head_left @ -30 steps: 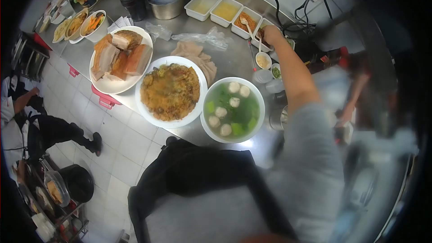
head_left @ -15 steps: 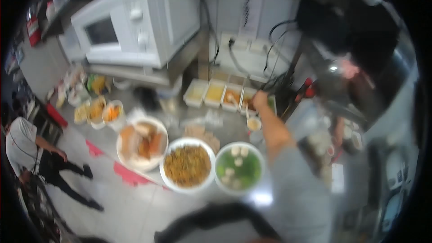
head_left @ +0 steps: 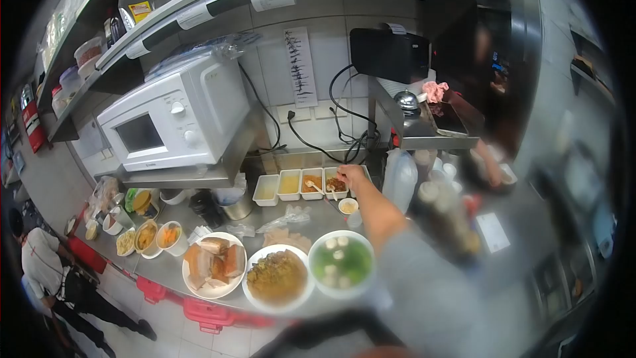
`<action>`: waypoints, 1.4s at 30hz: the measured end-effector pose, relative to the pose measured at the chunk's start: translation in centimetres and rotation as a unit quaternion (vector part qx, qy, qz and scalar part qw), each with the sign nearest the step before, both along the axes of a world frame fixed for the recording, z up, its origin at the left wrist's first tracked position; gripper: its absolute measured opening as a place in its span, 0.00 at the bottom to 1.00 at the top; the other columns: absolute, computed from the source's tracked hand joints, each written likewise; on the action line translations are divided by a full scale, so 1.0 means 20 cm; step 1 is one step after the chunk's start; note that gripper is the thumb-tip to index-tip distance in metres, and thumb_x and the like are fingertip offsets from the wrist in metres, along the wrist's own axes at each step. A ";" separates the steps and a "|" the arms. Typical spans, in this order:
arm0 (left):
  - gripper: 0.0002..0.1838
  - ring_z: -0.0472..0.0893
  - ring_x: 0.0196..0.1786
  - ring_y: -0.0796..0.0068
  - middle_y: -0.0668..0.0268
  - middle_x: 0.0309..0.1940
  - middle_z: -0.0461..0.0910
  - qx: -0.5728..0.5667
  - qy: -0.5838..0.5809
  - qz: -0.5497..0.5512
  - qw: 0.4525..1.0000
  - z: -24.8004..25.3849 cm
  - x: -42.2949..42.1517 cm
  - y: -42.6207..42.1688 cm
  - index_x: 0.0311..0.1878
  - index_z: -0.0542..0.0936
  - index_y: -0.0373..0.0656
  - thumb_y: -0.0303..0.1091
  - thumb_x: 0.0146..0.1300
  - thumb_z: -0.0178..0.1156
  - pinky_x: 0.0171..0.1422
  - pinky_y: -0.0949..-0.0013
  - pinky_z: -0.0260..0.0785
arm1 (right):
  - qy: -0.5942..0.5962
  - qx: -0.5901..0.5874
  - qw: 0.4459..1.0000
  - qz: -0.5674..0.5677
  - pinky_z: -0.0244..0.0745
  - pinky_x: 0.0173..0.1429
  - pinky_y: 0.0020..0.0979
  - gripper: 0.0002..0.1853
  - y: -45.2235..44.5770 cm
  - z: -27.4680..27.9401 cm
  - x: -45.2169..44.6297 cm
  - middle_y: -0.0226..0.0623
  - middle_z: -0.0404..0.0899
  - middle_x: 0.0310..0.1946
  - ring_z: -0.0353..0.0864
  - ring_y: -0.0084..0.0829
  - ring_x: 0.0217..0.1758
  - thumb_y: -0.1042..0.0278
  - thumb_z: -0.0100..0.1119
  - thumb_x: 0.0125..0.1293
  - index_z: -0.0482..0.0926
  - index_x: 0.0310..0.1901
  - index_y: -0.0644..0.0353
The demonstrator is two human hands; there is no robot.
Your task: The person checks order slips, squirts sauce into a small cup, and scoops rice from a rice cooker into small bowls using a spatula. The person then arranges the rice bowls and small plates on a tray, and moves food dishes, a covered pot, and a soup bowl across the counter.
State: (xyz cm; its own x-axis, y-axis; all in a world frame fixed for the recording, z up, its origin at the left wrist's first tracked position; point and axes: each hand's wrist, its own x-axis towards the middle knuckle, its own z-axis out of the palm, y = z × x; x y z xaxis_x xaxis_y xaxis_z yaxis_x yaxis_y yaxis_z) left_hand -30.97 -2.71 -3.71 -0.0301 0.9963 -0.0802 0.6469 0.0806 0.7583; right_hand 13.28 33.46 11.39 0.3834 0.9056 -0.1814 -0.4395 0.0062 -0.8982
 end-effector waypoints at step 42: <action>0.16 0.78 0.33 0.63 0.57 0.29 0.80 -0.062 -0.017 -0.018 0.998 -0.09 0.02 0.13 0.40 0.78 0.41 0.45 0.62 0.53 0.41 0.61 0.70 | -0.859 -0.092 0.482 0.148 0.74 0.49 0.40 0.13 0.04 0.03 0.25 0.51 0.80 0.37 0.80 0.47 0.44 0.67 0.50 0.54 0.83 0.32 0.64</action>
